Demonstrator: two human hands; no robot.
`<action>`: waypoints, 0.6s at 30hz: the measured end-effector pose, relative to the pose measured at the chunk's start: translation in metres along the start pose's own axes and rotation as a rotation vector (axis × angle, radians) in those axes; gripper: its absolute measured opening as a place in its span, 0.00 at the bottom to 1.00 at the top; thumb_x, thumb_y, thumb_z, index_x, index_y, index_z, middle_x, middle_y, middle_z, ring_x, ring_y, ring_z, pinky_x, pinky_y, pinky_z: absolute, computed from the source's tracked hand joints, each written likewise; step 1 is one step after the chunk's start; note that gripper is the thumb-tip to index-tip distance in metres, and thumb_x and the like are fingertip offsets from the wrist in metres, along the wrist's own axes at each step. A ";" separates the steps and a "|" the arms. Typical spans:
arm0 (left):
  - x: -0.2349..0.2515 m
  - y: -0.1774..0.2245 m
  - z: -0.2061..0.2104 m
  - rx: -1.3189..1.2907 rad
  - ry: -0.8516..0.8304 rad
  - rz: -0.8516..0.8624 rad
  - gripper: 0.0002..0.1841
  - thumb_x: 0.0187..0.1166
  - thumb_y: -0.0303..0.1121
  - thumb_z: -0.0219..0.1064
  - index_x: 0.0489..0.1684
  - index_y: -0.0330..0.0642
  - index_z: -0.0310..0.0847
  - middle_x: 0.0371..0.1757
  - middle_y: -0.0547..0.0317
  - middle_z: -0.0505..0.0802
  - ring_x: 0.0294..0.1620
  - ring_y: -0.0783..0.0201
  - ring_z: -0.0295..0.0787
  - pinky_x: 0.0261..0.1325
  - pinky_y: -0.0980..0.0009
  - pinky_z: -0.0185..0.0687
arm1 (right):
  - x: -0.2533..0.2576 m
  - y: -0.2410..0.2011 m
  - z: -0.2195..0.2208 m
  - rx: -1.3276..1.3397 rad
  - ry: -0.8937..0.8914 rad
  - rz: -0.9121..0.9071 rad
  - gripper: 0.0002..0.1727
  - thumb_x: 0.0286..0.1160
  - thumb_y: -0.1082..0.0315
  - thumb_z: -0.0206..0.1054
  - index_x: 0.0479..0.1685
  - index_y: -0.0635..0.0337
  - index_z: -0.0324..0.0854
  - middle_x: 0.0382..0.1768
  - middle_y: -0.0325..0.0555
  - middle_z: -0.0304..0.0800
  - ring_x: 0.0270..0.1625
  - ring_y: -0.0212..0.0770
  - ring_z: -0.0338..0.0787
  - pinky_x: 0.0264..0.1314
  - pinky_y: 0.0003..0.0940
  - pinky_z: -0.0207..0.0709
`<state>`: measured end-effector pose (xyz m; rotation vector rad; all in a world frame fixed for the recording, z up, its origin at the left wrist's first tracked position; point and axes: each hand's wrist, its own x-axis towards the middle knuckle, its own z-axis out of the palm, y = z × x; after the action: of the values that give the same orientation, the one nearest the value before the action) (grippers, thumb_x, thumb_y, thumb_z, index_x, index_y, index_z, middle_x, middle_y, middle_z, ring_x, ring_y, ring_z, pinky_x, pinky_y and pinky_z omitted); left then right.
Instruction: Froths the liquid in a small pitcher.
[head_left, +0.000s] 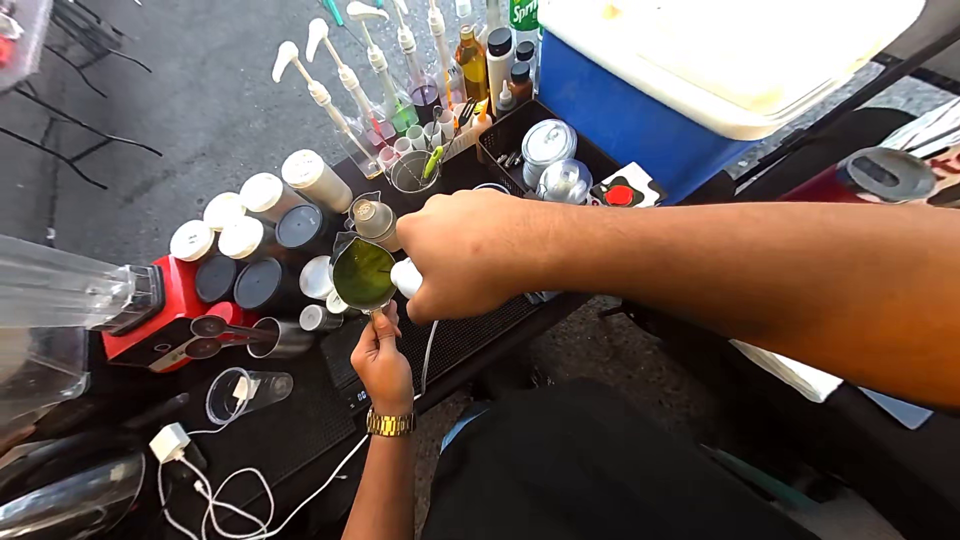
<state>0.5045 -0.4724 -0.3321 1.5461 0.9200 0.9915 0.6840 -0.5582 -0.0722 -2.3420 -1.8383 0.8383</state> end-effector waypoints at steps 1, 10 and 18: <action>0.001 0.001 0.001 0.003 0.004 -0.002 0.17 0.90 0.32 0.53 0.34 0.34 0.86 0.45 0.56 0.96 0.51 0.67 0.92 0.64 0.66 0.86 | 0.000 0.001 0.000 -0.002 0.003 0.000 0.15 0.69 0.49 0.74 0.34 0.49 0.82 0.25 0.37 0.79 0.30 0.40 0.82 0.28 0.45 0.70; 0.002 0.004 0.004 0.121 0.031 0.047 0.18 0.90 0.32 0.55 0.29 0.37 0.86 0.36 0.64 0.92 0.40 0.75 0.87 0.51 0.75 0.83 | 0.000 0.003 -0.005 0.003 0.030 0.019 0.14 0.69 0.49 0.74 0.30 0.48 0.81 0.23 0.36 0.77 0.28 0.38 0.80 0.26 0.44 0.68; 0.004 0.011 -0.002 0.250 0.041 0.077 0.18 0.90 0.35 0.56 0.28 0.38 0.85 0.31 0.65 0.89 0.37 0.76 0.86 0.48 0.75 0.82 | 0.004 0.006 -0.002 0.009 0.061 0.017 0.13 0.69 0.49 0.74 0.34 0.48 0.83 0.25 0.36 0.78 0.31 0.40 0.82 0.28 0.45 0.69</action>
<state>0.5049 -0.4697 -0.3207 1.7868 1.0520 0.9944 0.6911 -0.5557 -0.0740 -2.3535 -1.7908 0.7662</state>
